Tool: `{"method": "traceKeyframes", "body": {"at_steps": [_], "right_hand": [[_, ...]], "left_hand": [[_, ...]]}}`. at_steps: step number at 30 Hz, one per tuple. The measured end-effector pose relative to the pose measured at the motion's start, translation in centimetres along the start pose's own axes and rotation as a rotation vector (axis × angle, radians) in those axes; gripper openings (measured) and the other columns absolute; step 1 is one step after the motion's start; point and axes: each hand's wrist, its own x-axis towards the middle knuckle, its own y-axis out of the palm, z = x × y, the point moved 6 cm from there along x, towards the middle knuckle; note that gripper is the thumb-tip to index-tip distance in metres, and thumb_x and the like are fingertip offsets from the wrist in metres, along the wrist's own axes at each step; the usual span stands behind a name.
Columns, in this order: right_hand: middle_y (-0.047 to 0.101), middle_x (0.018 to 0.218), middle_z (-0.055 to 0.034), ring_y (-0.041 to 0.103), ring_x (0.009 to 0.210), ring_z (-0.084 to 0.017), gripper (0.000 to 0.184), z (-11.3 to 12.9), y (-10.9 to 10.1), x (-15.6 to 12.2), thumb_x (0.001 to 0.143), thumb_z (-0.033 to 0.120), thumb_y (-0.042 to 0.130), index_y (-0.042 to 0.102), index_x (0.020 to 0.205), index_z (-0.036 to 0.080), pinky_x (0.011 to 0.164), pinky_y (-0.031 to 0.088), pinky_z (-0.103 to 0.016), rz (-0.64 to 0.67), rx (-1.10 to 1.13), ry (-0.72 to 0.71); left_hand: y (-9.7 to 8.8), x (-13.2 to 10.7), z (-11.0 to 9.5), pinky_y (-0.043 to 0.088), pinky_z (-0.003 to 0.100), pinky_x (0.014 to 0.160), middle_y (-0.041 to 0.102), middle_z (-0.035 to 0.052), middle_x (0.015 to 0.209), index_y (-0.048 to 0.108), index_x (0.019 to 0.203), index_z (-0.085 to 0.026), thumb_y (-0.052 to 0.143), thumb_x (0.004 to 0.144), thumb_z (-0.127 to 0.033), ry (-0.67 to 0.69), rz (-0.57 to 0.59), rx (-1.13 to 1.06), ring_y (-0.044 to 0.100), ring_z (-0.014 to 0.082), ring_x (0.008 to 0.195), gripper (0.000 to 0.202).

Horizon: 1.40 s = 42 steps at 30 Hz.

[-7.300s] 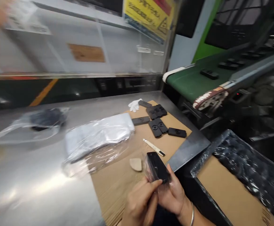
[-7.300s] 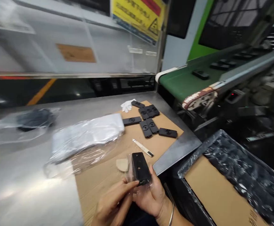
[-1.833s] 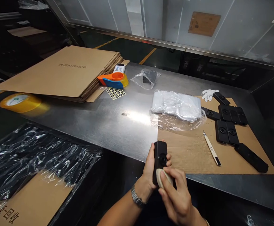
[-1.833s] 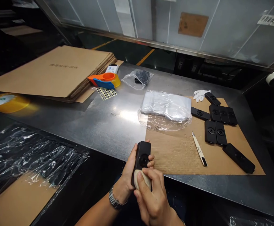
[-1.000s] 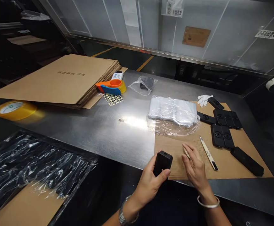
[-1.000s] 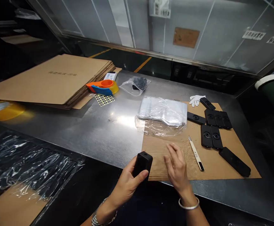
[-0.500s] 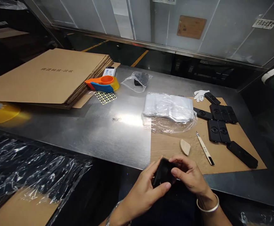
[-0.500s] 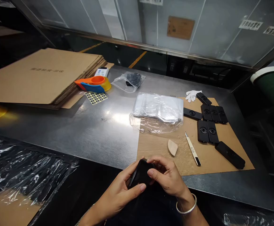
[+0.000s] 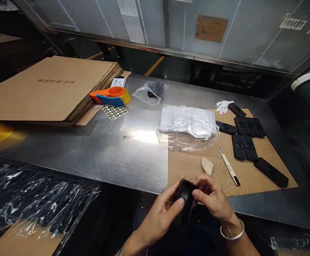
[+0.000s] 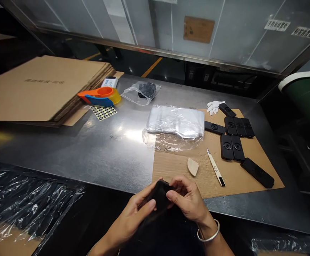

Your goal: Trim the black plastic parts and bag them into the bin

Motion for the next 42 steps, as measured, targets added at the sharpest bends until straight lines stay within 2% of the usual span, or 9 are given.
{"method": "traceKeyframes", "body": {"at_steps": [3, 5, 10, 13, 17, 22, 27, 30, 42], "right_hand": [[0.053, 0.062, 0.0057, 0.056, 0.052, -0.009, 0.023, -0.3, -0.3, 0.0, 0.081, 0.036, 0.06, 0.042, 0.077, 0.021, 0.049, 0.049, -0.022, -0.052, -0.111, -0.03], [0.056, 0.063, 0.0032, 0.057, 0.053, -0.01, 0.023, 0.0, -2.1, 0.1, 0.087, 0.04, 0.05, 0.043, 0.076, 0.021, 0.05, 0.048, -0.022, -0.2, -0.416, -0.088], [0.058, 0.091, -0.0109, 0.057, 0.082, -0.023, 0.028, 1.9, -10.2, 0.4, 0.089, 0.038, 0.039, 0.051, 0.101, 0.015, 0.07, 0.045, -0.036, -0.74, -1.09, -0.143], [0.053, 0.09, -0.015, 0.049, 0.092, -0.03, 0.023, 1.9, -13.6, 1.2, 0.08, 0.029, 0.052, 0.055, 0.094, 0.012, 0.076, 0.039, -0.042, -0.778, -1.237, -0.1], [0.049, 0.074, -0.0098, 0.049, 0.076, -0.025, 0.009, 1.0, -14.7, 1.5, 0.079, 0.02, 0.047, 0.053, 0.076, 0.014, 0.066, 0.037, -0.035, -0.724, -1.337, -0.051], [0.049, 0.064, -0.0028, 0.048, 0.057, -0.017, 0.019, 0.4, -10.0, -0.3, 0.088, 0.025, 0.035, 0.051, 0.083, 0.017, 0.053, 0.035, -0.026, -0.608, -1.276, -0.026], [0.052, 0.063, 0.0008, 0.05, 0.056, -0.011, 0.031, -0.2, 0.9, -2.5, 0.095, 0.036, 0.03, 0.047, 0.075, 0.02, 0.053, 0.038, -0.02, 0.002, -0.767, -0.024], [0.055, 0.064, 0.0005, 0.052, 0.054, -0.009, 0.033, -0.7, 4.8, -3.2, 0.096, 0.037, 0.026, 0.046, 0.077, 0.019, 0.053, 0.039, -0.019, 0.208, -0.516, 0.093], [0.052, 0.053, 0.004, 0.047, 0.044, -0.008, 0.038, -3.1, 6.0, -3.0, 0.092, 0.053, 0.028, 0.041, 0.096, 0.018, 0.045, 0.037, -0.019, 0.271, -0.241, 0.335]], "left_hand": [[0.9, 0.3, 1.5, 0.052, 0.038, 0.07, 0.066, 0.0117, 0.099, 0.04, 0.133, -0.026, 0.046, 0.084, -0.047, -0.178, 0.08, -0.268, 0.065, 0.0242, 0.079, 0.053], [1.6, 0.5, 2.2, 0.05, 0.03, 0.052, 0.067, 0.0114, 0.08, 0.048, 0.125, -0.019, 0.038, 0.086, -0.052, -0.301, 0.102, -0.43, 0.063, 0.0197, 0.058, 0.052], [0.5, 1.8, 1.5, 0.05, 0.026, 0.06, 0.06, 0.0084, 0.079, 0.063, 0.086, -0.008, 0.038, 0.088, -0.044, -0.284, -0.067, -0.737, 0.058, 0.0137, 0.062, 0.044], [-0.2, 2.4, 0.4, 0.05, 0.027, 0.066, 0.058, 0.0078, 0.081, 0.063, 0.087, -0.008, 0.037, 0.089, -0.043, -0.205, -0.096, -0.858, 0.057, 0.0145, 0.067, 0.044], [-1.0, 2.8, -0.3, 0.049, 0.025, 0.06, 0.057, 0.0069, 0.081, 0.062, 0.086, -0.009, 0.035, 0.088, -0.047, -0.124, -0.185, -0.918, 0.055, 0.0142, 0.064, 0.047], [-1.9, 3.0, -0.8, 0.047, 0.023, 0.054, 0.058, 0.0062, 0.077, 0.063, 0.081, -0.01, 0.033, 0.088, -0.051, -0.012, -0.317, -0.908, 0.055, 0.0135, 0.061, 0.051], [-2.6, 3.2, -1.4, 0.046, 0.021, 0.053, 0.059, 0.0063, 0.07, 0.064, 0.08, -0.011, 0.03, 0.086, -0.055, 0.093, -0.319, -0.845, 0.055, 0.0131, 0.059, 0.056], [-2.8, 3.2, -1.5, 0.045, 0.021, 0.052, 0.058, 0.0059, 0.066, 0.063, 0.078, -0.011, 0.029, 0.086, -0.056, 0.107, -0.334, -0.825, 0.054, 0.0126, 0.057, 0.057], [-2.7, 3.2, -1.5, 0.042, 0.019, 0.048, 0.057, 0.0061, 0.059, 0.061, 0.077, -0.01, 0.029, 0.082, -0.063, 0.06, -0.343, -0.828, 0.052, 0.0114, 0.051, 0.062]]}}
